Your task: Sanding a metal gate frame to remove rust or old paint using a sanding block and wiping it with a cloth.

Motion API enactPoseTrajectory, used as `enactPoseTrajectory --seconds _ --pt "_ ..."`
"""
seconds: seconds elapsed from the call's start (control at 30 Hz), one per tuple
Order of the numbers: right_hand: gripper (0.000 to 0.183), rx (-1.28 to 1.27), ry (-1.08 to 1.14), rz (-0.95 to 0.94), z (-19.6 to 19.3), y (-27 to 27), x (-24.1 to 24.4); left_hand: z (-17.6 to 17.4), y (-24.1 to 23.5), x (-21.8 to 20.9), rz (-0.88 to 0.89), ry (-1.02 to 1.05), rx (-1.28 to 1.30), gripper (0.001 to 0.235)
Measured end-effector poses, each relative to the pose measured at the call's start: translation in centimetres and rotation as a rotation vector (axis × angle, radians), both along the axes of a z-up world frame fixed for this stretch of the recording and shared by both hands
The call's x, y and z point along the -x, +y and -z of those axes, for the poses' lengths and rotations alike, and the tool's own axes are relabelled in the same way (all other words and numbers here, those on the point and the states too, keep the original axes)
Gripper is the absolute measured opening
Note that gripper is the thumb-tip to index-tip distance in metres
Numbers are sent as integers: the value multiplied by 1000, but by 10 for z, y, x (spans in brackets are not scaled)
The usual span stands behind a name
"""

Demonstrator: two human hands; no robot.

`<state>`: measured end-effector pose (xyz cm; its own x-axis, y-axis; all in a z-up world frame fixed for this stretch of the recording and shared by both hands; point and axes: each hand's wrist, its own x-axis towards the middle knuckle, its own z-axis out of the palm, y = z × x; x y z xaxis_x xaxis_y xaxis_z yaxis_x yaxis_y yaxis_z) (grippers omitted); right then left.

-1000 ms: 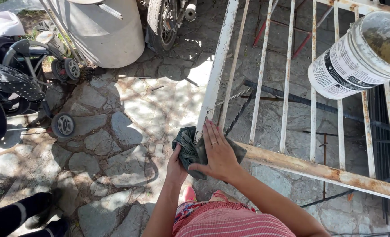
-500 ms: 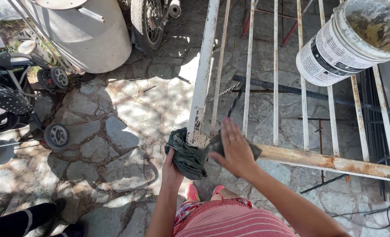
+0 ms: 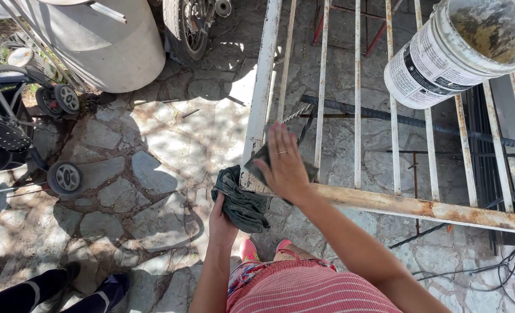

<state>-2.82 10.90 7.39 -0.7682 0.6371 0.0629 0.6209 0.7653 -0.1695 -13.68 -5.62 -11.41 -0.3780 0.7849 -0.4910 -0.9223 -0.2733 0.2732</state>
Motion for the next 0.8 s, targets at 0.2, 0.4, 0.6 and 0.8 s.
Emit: enactPoseTrajectory --seconds 0.2,0.4,0.6,0.8 --pt "89 46 -40 63 0 14 -5 12 9 2 -32 -17 -13 41" --pt "92 97 -74 92 -19 -13 28 20 16 -6 -66 -47 -29 40" --pt "92 -6 -50 179 -12 7 8 14 8 1 -15 5 -4 44" --pt "95 -148 67 -80 5 -10 -32 -47 3 12 94 371 191 61"
